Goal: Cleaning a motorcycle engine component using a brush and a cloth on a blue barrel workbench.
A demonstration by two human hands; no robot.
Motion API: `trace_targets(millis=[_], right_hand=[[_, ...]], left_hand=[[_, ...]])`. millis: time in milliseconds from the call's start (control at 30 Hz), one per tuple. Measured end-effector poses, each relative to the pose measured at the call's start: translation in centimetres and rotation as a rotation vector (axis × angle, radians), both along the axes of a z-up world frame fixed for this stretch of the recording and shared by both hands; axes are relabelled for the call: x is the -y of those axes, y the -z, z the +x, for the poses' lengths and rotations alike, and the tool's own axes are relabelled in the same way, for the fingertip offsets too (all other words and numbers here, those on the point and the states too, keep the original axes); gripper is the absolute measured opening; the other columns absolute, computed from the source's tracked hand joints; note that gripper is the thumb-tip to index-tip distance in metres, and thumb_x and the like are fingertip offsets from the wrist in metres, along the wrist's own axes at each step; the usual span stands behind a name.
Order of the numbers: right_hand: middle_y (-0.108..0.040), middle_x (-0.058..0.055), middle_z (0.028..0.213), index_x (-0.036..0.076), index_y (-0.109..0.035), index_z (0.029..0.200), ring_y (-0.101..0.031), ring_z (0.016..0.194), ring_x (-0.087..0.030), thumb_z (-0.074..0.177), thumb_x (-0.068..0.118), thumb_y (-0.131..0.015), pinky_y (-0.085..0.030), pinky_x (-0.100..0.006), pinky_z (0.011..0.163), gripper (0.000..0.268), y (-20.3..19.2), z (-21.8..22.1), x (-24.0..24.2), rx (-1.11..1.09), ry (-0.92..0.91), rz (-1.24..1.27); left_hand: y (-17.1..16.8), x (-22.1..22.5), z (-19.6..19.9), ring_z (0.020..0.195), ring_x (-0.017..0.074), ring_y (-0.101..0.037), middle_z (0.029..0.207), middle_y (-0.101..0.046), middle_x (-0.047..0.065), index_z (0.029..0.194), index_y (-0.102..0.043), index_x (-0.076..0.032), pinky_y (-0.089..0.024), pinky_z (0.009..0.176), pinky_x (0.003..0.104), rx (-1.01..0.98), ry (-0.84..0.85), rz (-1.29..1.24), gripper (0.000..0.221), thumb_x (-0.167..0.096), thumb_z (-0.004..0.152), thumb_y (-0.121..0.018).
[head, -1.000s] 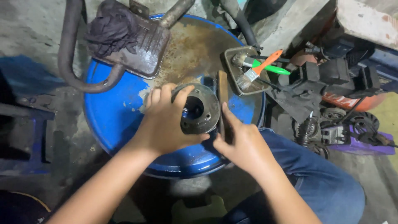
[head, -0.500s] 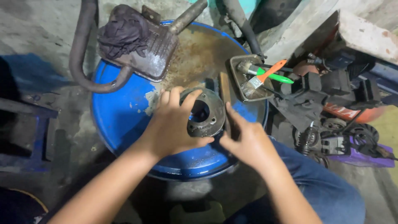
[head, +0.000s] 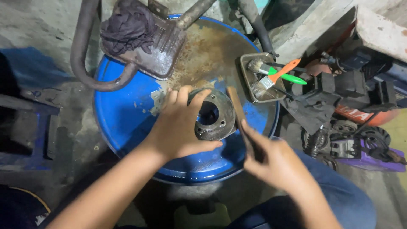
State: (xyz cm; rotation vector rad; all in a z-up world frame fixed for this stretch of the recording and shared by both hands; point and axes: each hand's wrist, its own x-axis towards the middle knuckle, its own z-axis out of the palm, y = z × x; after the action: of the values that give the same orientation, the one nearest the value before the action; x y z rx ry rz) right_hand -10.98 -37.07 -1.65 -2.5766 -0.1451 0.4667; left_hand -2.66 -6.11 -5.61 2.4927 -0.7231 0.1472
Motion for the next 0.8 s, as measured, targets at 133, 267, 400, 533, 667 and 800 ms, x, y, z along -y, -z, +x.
trace_targets(millis=[133, 267, 400, 533, 667, 800], right_hand=[[-0.069, 0.002, 0.062, 0.033, -0.050, 0.192, -0.045, 0.044, -0.008, 0.102, 0.023, -0.085, -0.043, -0.030, 0.043, 0.097, -1.9, 6.9, 0.3, -0.067, -0.122, -0.002], [-0.072, 0.000, 0.072, 0.042, -0.061, 0.187, -0.054, 0.058, -0.013, 0.087, 0.017, -0.085, -0.048, -0.032, 0.064, 0.106, -1.9, 8.5, 2.4, -0.030, -0.237, -0.006], [-0.057, -0.003, 0.060, 0.045, -0.062, 0.186, -0.046, 0.051, -0.015, 0.082, 0.022, -0.091, -0.047, -0.035, 0.054, 0.110, -1.7, 4.7, 5.9, -0.052, -0.249, -0.024], [-0.049, -0.004, 0.061, 0.047, -0.065, 0.185, -0.036, 0.053, -0.016, 0.088, 0.019, -0.095, -0.038, -0.037, 0.053, 0.106, -0.3, 4.6, 6.8, -0.089, -0.196, 0.004], [-0.076, 0.000, 0.076, 0.041, -0.060, 0.186, -0.055, 0.058, -0.013, 0.090, 0.023, -0.089, -0.048, -0.033, 0.061, 0.102, 0.3, 8.9, 4.0, -0.008, -0.278, 0.051], [-0.079, 0.005, 0.086, 0.045, -0.064, 0.185, -0.055, 0.068, -0.011, 0.083, 0.012, -0.084, -0.049, -0.032, 0.067, 0.109, -0.2, 11.2, 2.0, -0.050, -0.207, 0.071]], left_hand=[[-0.6, 0.0, 0.1, 0.146, 0.0580, -0.054, 0.158, -0.056, 0.030, 0.182, -0.054, -0.009, -0.034, 0.133, 0.070, -0.013, 0.000, 0.032, 0.144, -0.088, 0.073, -0.105], [-1.1, -0.1, 0.3, 0.147, 0.0558, -0.053, 0.157, -0.055, 0.027, 0.182, -0.053, -0.008, -0.034, 0.133, 0.067, -0.046, 0.011, 0.041, 0.145, -0.087, 0.072, -0.106], [-0.9, -0.5, 0.6, 0.144, 0.0523, -0.054, 0.161, -0.055, 0.026, 0.182, -0.053, -0.009, -0.043, 0.127, 0.064, -0.046, 0.036, 0.003, 0.148, -0.086, 0.069, -0.109], [-1.2, -0.4, 0.7, 0.138, 0.0508, -0.057, 0.155, -0.056, 0.023, 0.181, -0.053, -0.013, -0.048, 0.121, 0.063, -0.045, 0.036, -0.012, 0.146, -0.082, 0.067, -0.112], [-1.0, -0.4, 0.8, 0.137, 0.0504, -0.056, 0.157, -0.056, 0.025, 0.180, -0.054, -0.013, -0.050, 0.118, 0.064, -0.003, 0.055, 0.019, 0.144, -0.085, 0.069, -0.110], [-1.2, -0.4, 0.8, 0.136, 0.0458, -0.058, 0.153, -0.058, 0.020, 0.179, -0.054, -0.011, -0.046, 0.122, 0.063, 0.021, 0.054, 0.077, 0.145, -0.090, 0.070, -0.108]])
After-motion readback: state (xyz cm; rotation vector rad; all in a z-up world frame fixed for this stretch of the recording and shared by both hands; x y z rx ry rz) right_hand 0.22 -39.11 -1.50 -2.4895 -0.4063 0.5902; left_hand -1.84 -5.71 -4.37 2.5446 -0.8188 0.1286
